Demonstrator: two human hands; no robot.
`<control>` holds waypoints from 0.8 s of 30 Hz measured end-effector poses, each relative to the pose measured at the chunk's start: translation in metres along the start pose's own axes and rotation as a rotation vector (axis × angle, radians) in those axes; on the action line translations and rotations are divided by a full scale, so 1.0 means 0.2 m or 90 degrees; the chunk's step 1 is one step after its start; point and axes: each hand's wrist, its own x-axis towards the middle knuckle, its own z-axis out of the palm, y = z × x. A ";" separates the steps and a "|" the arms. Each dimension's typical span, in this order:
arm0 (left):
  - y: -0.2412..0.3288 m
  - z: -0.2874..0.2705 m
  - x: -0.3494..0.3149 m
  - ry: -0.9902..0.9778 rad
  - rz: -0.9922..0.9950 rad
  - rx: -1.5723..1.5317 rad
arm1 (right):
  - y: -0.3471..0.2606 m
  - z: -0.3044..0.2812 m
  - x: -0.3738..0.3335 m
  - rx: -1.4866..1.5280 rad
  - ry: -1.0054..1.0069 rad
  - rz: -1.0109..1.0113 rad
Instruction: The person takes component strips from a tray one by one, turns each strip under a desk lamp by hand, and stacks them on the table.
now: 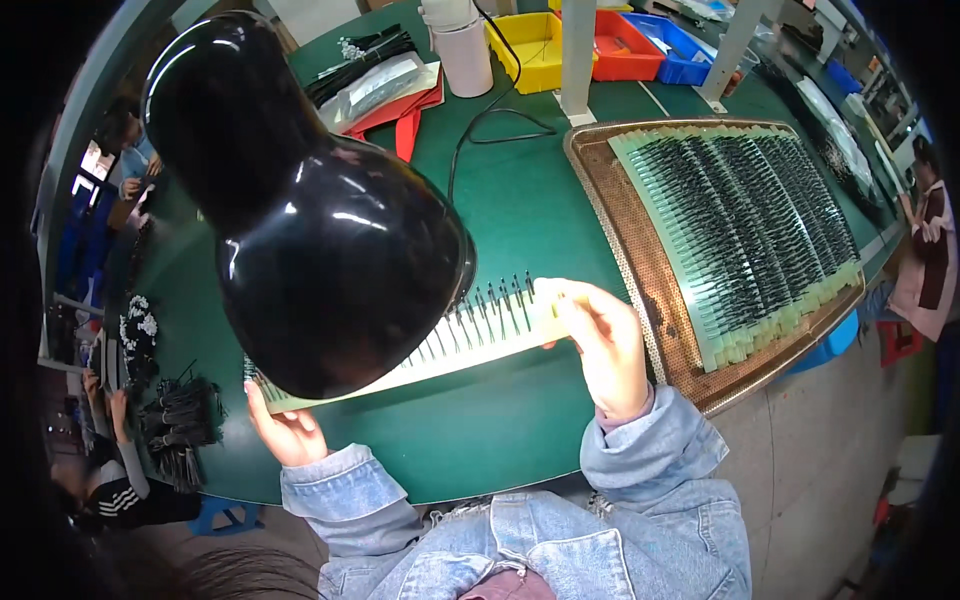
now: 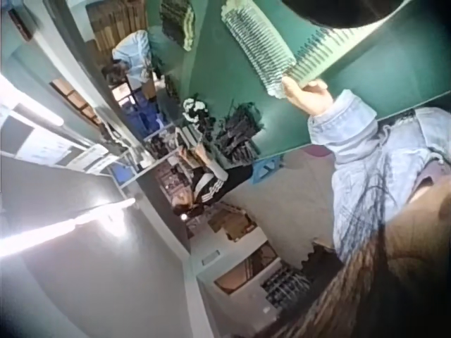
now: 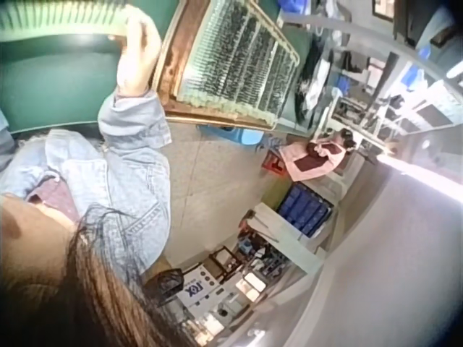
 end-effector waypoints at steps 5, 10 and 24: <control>0.01 0.06 0.00 0.089 -0.053 -0.002 | -0.02 -0.01 -0.03 -0.142 -0.017 -0.097; 0.01 0.10 0.00 0.158 -0.072 -0.037 | 0.02 -0.05 -0.05 -0.103 -0.055 -0.113; -0.03 -0.04 0.04 0.102 -0.122 -0.155 | 0.01 -0.06 -0.06 -0.066 -0.111 -0.115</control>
